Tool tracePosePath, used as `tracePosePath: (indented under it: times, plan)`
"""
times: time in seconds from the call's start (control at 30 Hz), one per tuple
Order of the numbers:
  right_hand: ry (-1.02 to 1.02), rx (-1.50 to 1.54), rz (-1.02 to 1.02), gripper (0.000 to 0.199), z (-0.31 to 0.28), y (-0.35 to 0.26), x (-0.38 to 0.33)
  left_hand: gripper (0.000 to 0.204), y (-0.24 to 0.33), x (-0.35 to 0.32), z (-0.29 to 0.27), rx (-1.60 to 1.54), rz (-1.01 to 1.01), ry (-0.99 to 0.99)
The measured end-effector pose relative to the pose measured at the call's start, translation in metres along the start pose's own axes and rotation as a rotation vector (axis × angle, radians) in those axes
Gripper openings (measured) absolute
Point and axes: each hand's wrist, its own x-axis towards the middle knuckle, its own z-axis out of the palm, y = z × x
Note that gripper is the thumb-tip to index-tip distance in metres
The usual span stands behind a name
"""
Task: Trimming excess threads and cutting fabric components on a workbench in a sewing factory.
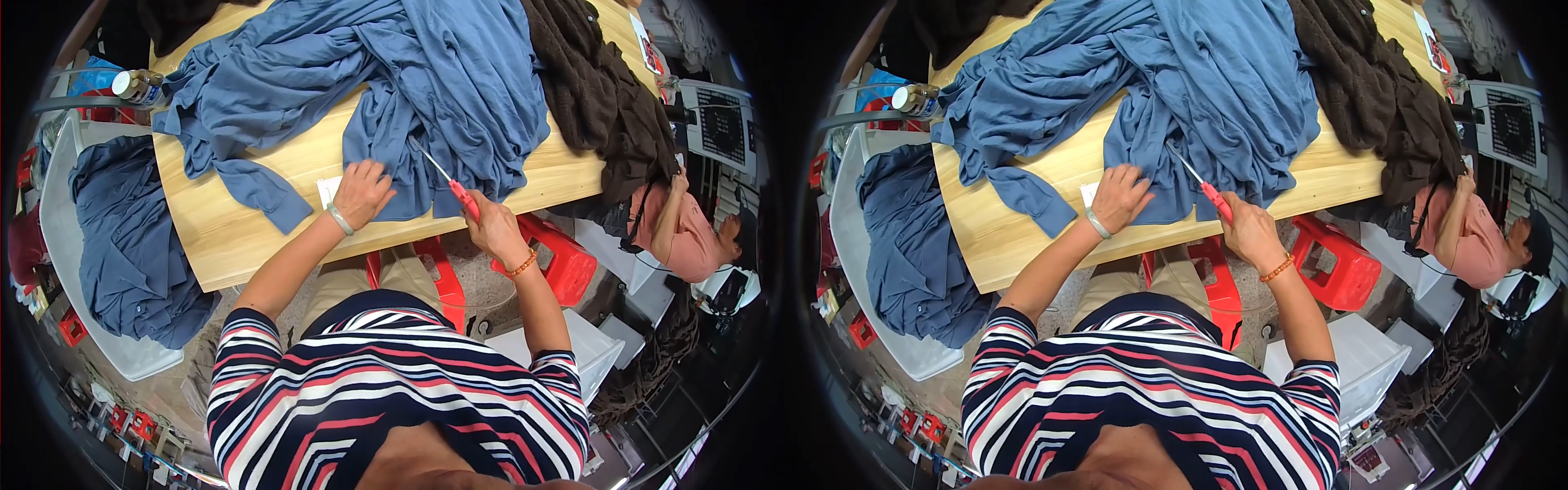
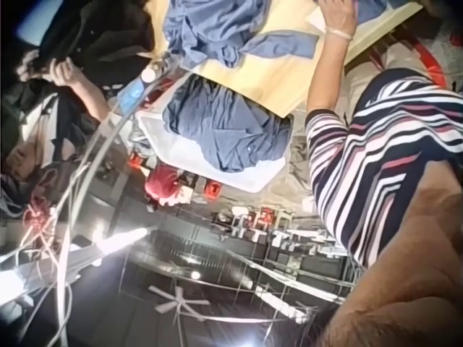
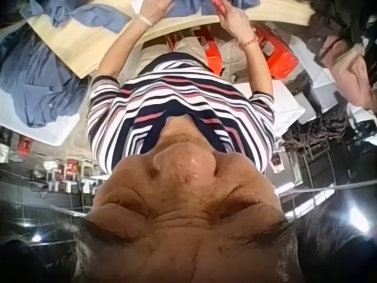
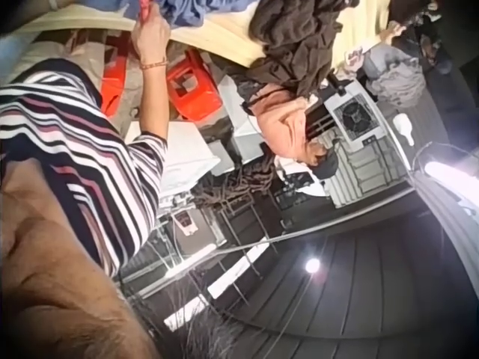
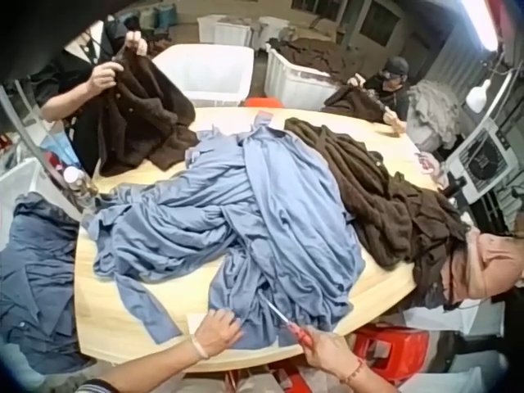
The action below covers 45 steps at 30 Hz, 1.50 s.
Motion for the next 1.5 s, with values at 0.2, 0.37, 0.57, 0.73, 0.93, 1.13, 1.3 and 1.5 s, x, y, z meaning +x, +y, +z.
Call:
tracePosePath:
  times: [0.2, 0.37, 0.57, 0.73, 0.93, 1.13, 1.3, 1.5]
  plan:
    - [-0.046, -0.115, -0.012, 0.020, -0.002, -0.012, 0.001, 0.043, -0.036, 0.020, 0.036, 0.047, -0.003, 0.018]
    - [-0.246, -0.109, -0.178, 0.024, -0.004, -0.020, -0.010, 0.048, -0.043, 0.009, 0.032, 0.142, -0.060, -0.139]
    - [-0.252, -0.081, -0.199, 0.028, 0.008, -0.008, -0.013, 0.047, -0.043, 0.000, 0.056, 0.157, -0.002, -0.091]
    - [-0.119, -0.026, -0.129, 0.025, -0.004, -0.021, -0.005, 0.051, -0.043, -0.016, 0.044, 0.083, -0.006, -0.026]
    - [0.054, 0.190, -0.269, 0.027, -0.045, -0.070, 0.023, 0.062, -0.059, -0.017, 0.024, 0.064, -0.082, -0.014]
    - [0.178, 0.041, -0.444, 0.028, -0.098, -0.162, 0.107, 0.060, -0.059, -0.015, 0.020, 0.095, -0.090, 0.005]
    - [0.178, -0.099, -0.494, 0.027, -0.117, -0.226, 0.165, 0.061, -0.056, -0.012, 0.023, 0.109, -0.097, -0.010]
    - [0.205, -0.108, -0.523, 0.025, -0.125, -0.262, 0.187, 0.060, -0.056, -0.013, 0.020, 0.072, -0.111, -0.009]
